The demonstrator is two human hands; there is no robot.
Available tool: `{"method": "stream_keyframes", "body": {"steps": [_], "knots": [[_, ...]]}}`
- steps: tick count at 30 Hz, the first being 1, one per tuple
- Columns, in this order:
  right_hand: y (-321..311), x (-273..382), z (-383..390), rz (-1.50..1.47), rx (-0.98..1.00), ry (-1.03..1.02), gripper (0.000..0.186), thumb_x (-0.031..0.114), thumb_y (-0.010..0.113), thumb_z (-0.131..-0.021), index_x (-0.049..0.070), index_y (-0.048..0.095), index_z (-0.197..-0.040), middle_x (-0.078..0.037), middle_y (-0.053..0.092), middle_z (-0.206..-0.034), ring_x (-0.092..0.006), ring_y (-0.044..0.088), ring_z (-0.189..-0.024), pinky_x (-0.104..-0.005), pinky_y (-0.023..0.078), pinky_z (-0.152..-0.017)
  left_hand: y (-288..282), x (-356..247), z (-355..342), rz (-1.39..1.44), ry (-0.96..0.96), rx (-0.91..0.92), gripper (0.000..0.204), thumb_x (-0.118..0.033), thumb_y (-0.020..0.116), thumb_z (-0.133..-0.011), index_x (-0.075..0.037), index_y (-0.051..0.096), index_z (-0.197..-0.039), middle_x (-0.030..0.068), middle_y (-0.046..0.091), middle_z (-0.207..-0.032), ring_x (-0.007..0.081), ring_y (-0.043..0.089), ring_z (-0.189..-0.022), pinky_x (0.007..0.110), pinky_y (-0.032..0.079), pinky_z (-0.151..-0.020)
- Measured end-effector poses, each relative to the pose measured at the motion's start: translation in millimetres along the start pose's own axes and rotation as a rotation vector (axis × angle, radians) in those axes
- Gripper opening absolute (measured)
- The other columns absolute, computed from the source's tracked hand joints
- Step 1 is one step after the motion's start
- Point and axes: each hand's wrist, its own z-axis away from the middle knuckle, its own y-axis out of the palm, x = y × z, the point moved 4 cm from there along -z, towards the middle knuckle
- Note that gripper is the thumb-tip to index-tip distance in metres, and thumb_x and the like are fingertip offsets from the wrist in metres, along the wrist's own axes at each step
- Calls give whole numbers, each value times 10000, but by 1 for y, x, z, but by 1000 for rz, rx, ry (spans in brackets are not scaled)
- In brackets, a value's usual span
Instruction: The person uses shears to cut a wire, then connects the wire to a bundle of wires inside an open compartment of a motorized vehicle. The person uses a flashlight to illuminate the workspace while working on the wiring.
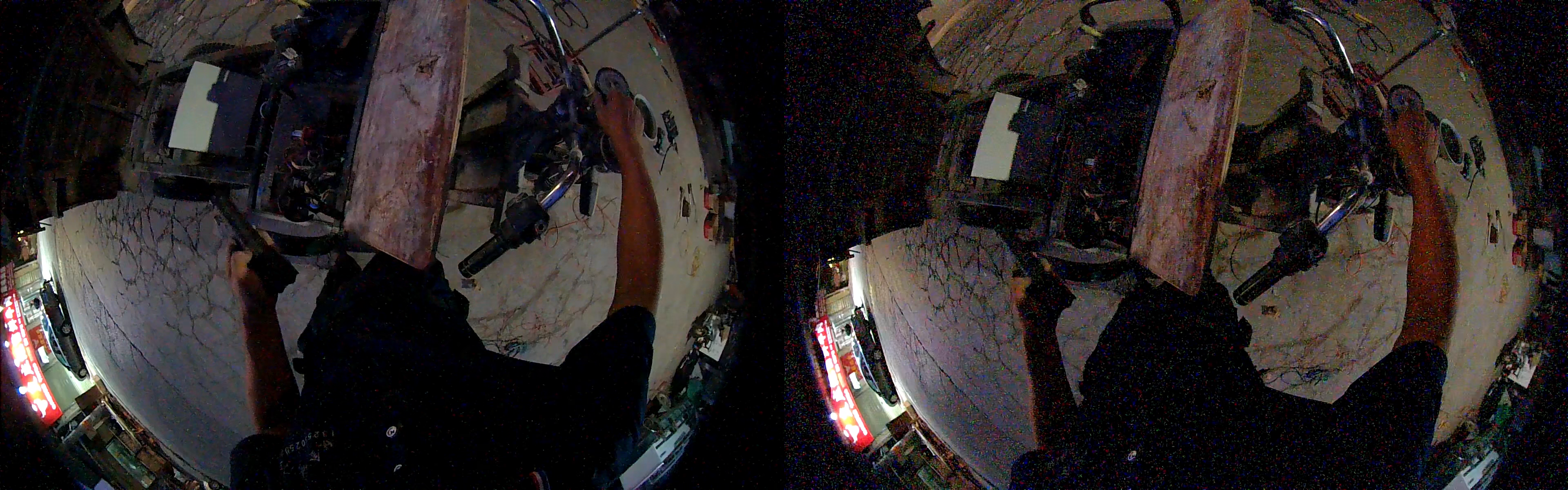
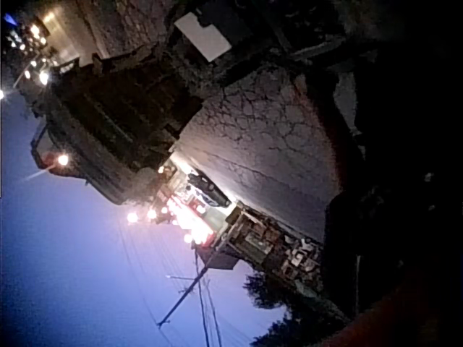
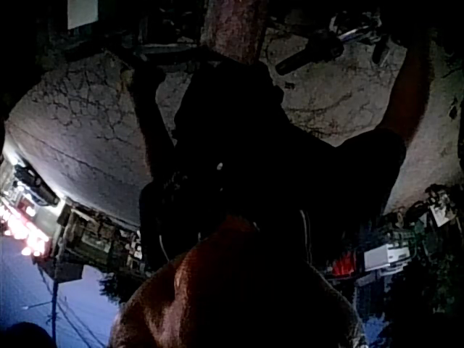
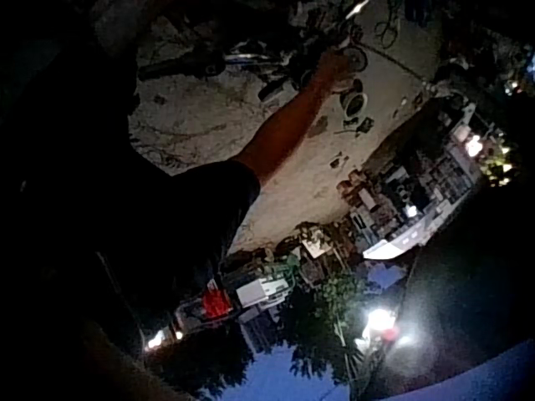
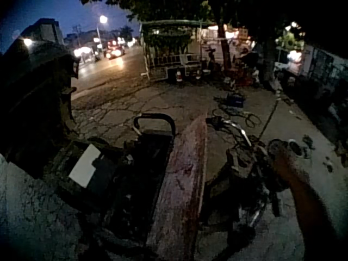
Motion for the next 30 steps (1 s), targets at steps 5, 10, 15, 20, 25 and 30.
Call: {"method": "stream_keyframes", "body": {"steps": [5, 10, 15, 20, 25, 30], "knots": [[24, -11, -7, -22, 185, 99, 516, 484, 564, -891, 29, 621, -1127, -226, 624, -1166, -414, 662, -911, -512, 546, -757, 12, -8, -6, -263, 51, 65, 325, -219, 495, -800, -13, 520, -1051, 134, 584, -873, 225, 577, -739, 371, 492, -609], [20, -28, -1, -235, 238, 50, 512, 492, 586, -872, 31, 668, -1081, -248, 669, -1000, -417, 646, -955, -488, 505, -839, 34, -10, -9, 538, -143, 75, 310, -211, 481, -815, -15, 520, -1053, 145, 587, -883, 233, 568, -755, 371, 491, -688], [-41, 1, 37, -487, -35, 139, 476, 428, 597, -904, 21, 652, -1144, -218, 682, -999, -367, 663, -936, -432, 504, -848, 42, -23, -8, 467, -105, 194, 313, -223, 482, -816, -16, 532, -1045, 136, 589, -863, 230, 568, -756, 357, 487, -705], [-105, 5, 114, -733, -157, 243, 388, 363, 639, -921, 33, 672, -1122, -112, 700, -927, -185, 644, -835, -325, 497, -777, 46, -32, 0, 271, -72, 255, 330, -216, 488, -795, -14, 531, -1052, 133, 594, -871, 227, 583, -749, 354, 505, -680], [-214, 31, 227, -745, -107, 473, 356, 335, 644, -927, 29, 678, -1107, -60, 676, -870, -117, 596, -780, -272, 476, -729, 34, -35, 9, 329, -87, 468, 389, -195, 493, -761, -12, 518, -1104, 135, 606, -899, 244, 605, -765, 367, 526, -689], [-247, 83, 359, -890, 34, 755, 301, 285, 643, -926, 29, 687, -1078, -7, 630, -823, -95, 543, -736, -254, 464, -717, 15, -29, 31, 329, -150, 664, 461, -178, 503, -749, -10, 507, -1179, 136, 609, -948, 257, 605, -803, 376, 524, -708]]}}
